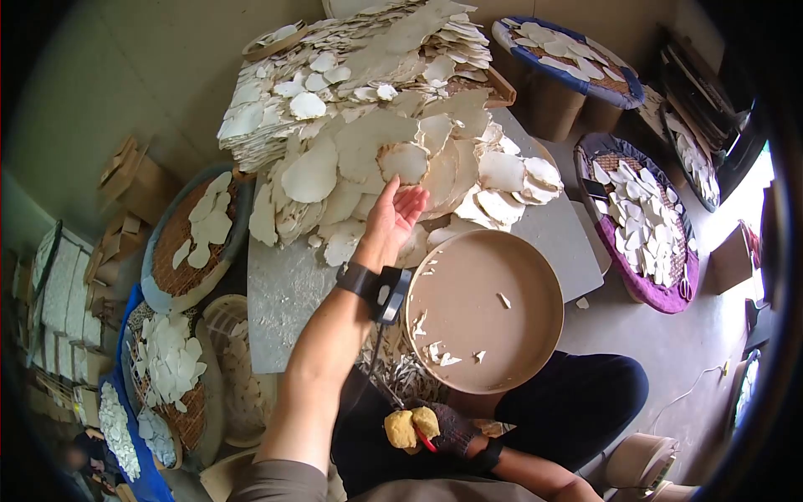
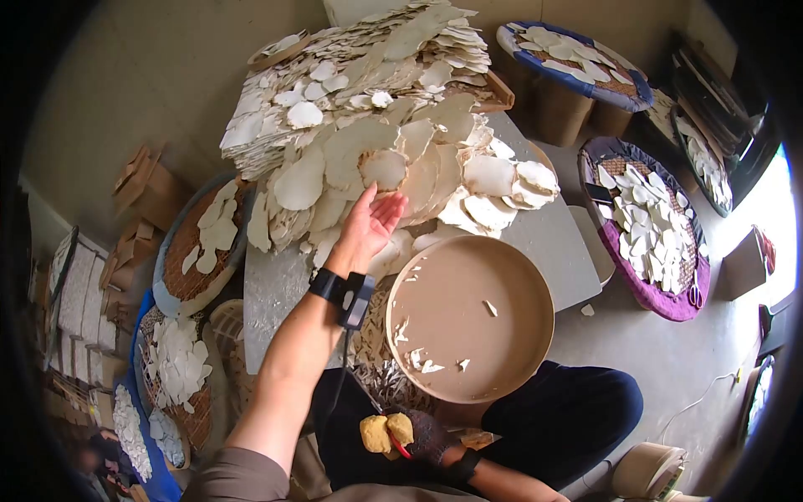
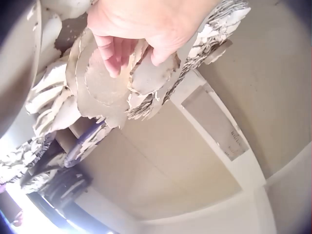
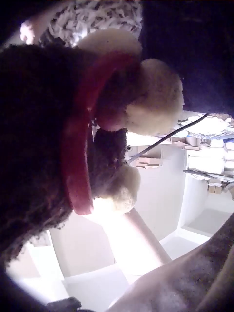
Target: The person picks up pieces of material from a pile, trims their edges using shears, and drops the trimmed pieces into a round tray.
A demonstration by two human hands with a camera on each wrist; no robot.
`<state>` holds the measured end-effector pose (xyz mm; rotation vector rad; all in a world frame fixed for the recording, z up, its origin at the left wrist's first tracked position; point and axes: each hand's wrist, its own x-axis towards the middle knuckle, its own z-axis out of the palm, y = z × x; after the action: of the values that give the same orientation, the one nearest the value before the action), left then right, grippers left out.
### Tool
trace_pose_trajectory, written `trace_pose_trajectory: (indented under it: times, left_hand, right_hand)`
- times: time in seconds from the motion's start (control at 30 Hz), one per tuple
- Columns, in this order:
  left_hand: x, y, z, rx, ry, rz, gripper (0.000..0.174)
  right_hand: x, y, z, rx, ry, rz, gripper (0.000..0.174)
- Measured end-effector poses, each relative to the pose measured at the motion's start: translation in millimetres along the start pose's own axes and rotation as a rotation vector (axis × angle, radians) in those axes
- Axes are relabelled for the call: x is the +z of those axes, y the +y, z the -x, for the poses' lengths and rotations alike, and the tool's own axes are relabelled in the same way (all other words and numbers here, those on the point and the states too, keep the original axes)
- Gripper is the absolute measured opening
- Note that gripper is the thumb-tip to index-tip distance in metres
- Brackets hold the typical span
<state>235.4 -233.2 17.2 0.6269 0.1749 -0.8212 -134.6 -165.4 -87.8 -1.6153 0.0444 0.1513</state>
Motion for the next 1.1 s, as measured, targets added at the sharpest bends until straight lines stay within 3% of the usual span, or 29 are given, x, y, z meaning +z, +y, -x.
trace_pose_trajectory:
  times: [0.07, 0.17, 0.27, 0.33, 0.37, 0.4, 0.53, 0.57, 0.67, 0.73, 0.77, 0.87, 1.1]
  left_hand:
    - [11, -4, -12, 0.039, 0.049, 0.055, 0.020]
    - [19, -10, -14, 0.135, 0.090, 0.102, 0.013]
    - [-4, -4, 5, 0.124, -0.004, -0.013, 0.013]
    - [-49, 3, 24, 0.074, -0.063, -0.134, 0.011]
    - [-75, 14, 74, 0.176, -0.033, -0.432, 0.015]
    - [-88, 18, 99, 0.227, 0.008, -0.587, 0.021]
    - [-135, 16, 186, 0.214, 0.176, -0.744, 0.023]
    - [-138, 11, 205, 0.221, 0.192, -0.739, 0.023]
    - [-141, -13, 243, 0.233, 0.226, -0.744, 0.025]
    - [-141, -29, 255, 0.243, 0.252, -0.778, 0.026]
    - [-143, -37, 257, 0.266, 0.255, -0.817, 0.032]
    - [-143, -53, 262, 0.314, 0.256, -0.842, 0.037]
    - [-145, -75, 262, 0.438, 0.282, -0.841, 0.050]
  right_hand:
    - [2, 9, 2, -0.007, 0.035, 0.075, 0.048]
    - [-9, -33, 2, 0.051, -0.015, -0.099, 0.045]
    - [-11, -46, -1, 0.074, -0.002, -0.248, 0.041]
    - [-14, -43, 0, 0.037, 0.041, -0.151, 0.039]
    - [-17, -45, 0, -0.009, 0.097, -0.297, 0.037]
    - [-16, -45, 1, -0.042, 0.135, -0.218, 0.039]
    - [-19, -46, 1, -0.039, 0.099, -0.037, 0.043]
    - [-3, -2, -3, 0.153, 0.054, -0.667, 0.036]
    - [6, -2, -11, 0.054, 0.084, -0.174, 0.027]
    - [3, -27, -16, 0.102, 0.045, 0.012, 0.026]
    - [10, -5, -17, 0.126, 0.032, -0.118, 0.026]
    - [15, -25, -22, -0.011, 0.206, 0.026, 0.026]
    - [12, -18, -16, -0.026, 0.148, 0.064, 0.025]
